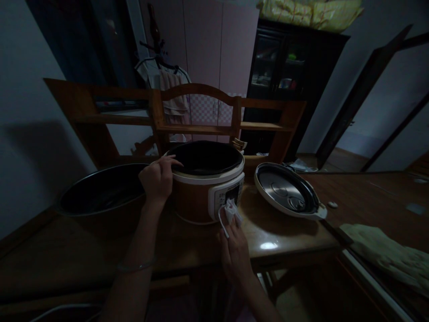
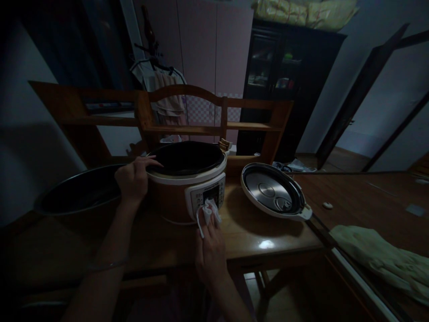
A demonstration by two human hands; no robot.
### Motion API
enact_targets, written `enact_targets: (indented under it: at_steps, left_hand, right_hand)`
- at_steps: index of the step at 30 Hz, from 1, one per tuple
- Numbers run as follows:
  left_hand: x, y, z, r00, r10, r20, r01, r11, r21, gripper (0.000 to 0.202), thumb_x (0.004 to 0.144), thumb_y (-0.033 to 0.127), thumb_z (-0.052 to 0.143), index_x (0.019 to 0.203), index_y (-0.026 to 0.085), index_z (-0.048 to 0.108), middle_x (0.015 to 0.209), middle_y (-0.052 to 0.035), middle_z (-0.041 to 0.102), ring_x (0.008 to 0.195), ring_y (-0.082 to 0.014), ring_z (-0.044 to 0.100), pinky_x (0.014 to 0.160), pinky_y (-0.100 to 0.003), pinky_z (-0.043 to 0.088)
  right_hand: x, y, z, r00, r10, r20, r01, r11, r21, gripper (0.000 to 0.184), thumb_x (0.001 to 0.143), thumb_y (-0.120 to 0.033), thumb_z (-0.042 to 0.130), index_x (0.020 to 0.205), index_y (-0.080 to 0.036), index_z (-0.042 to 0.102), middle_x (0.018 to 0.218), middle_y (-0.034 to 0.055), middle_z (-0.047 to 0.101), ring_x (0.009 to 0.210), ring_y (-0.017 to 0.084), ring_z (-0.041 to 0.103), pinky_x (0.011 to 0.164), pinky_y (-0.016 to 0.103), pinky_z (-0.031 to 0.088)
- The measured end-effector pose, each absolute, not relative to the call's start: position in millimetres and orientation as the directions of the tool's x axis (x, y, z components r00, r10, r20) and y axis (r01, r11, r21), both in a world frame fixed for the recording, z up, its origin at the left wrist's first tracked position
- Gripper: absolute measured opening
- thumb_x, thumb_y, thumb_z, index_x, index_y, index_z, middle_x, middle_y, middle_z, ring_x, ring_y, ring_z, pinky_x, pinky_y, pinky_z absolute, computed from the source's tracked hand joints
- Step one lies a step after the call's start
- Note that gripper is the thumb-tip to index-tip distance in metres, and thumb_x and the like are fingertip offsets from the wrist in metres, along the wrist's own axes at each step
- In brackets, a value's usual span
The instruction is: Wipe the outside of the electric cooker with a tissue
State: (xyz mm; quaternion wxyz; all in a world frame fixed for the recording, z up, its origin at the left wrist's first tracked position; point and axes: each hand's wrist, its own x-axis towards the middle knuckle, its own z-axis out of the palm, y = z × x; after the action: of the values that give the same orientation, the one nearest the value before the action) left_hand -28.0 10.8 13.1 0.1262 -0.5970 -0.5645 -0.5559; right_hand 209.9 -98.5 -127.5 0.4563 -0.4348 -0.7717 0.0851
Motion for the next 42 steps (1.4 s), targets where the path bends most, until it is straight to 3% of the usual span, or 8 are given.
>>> enact_targets:
  at_steps: [4,10,18,24,36,39,42]
  left_hand:
    - [-27.1,10.2,13.3,-0.257,0.536,0.804,0.818,-0.323,0.477,0.059,0.101,0.032,0.023,0.082,0.026,0.079,0.114,0.0021,0.076,0.112,-0.0186,0.068,0.096,-0.03,0.046]
    - [-29.2,11.9,10.9,-0.253,0.533,0.807,0.818,-0.327,0.472,0.058,0.102,0.033,0.024,0.085,0.027,0.079,0.113,0.0027,0.076,0.111,-0.019,0.069,0.096,-0.03,0.047]
    - [-28.8,11.1,12.5,-0.251,0.541,0.803,0.823,-0.317,0.471,0.057,0.101,0.033,0.025,0.081,0.026,0.078,0.114,0.002,0.076,0.11,-0.0194,0.069,0.095,-0.03,0.047]
    - [-29.5,10.4,12.1,-0.242,0.546,0.802,0.824,-0.32,0.467,0.058,0.102,0.033,0.024,0.086,0.027,0.079,0.115,0.0031,0.076,0.112,-0.019,0.068,0.095,-0.03,0.046]
    - [-29.6,11.3,10.8,-0.247,0.541,0.804,0.822,-0.322,0.469,0.06,0.103,0.033,0.023,0.087,0.028,0.08,0.116,0.0033,0.075,0.112,-0.0189,0.068,0.095,-0.03,0.046]
    - [-29.7,11.4,10.8,-0.25,0.546,0.8,0.823,-0.316,0.472,0.059,0.103,0.033,0.024,0.087,0.027,0.08,0.116,0.003,0.075,0.113,-0.0191,0.068,0.095,-0.03,0.046]
    - [-29.6,12.3,10.7,-0.253,0.547,0.798,0.818,-0.319,0.478,0.06,0.103,0.034,0.023,0.086,0.027,0.08,0.115,0.0022,0.076,0.111,-0.0194,0.068,0.094,-0.031,0.046]
  right_hand:
    - [218.2,-100.9,-135.6,-0.204,0.759,0.619,0.59,0.6,-0.541,0.056,0.107,-0.023,0.033,0.161,-0.029,0.022,0.164,0.0019,0.032,0.155,0.026,0.02,0.124,0.059,0.028]
    - [228.8,-95.5,-121.6,0.03,0.809,0.587,0.385,0.533,-0.753,0.05,0.11,-0.033,0.028,0.16,-0.032,0.025,0.165,-0.0027,0.029,0.155,0.022,0.02,0.127,0.056,0.018]
    - [221.7,-67.3,-77.2,-0.008,0.743,0.669,0.388,0.619,-0.683,0.051,0.11,-0.036,0.027,0.16,-0.032,0.021,0.166,-0.0041,0.026,0.156,0.021,0.017,0.128,0.051,0.018]
    - [218.8,-66.3,-94.1,-0.019,0.762,0.647,0.417,0.594,-0.688,0.052,0.11,-0.035,0.025,0.161,-0.031,0.018,0.167,-0.0024,0.024,0.156,0.021,0.019,0.127,0.052,0.018]
    - [228.4,-73.5,-124.6,-0.002,0.811,0.585,0.398,0.537,-0.743,0.05,0.11,-0.037,0.03,0.159,-0.031,0.026,0.164,-0.001,0.03,0.155,0.022,0.022,0.127,0.053,0.022]
    - [230.6,-75.9,-124.1,0.012,0.82,0.572,0.379,0.526,-0.761,0.048,0.11,-0.037,0.029,0.157,-0.031,0.033,0.163,-0.0011,0.034,0.154,0.022,0.025,0.126,0.053,0.024]
    - [232.9,-74.1,-110.2,0.037,0.805,0.592,0.374,0.538,-0.755,0.048,0.11,-0.037,0.028,0.158,-0.032,0.032,0.163,-0.0021,0.033,0.154,0.021,0.024,0.127,0.051,0.022]
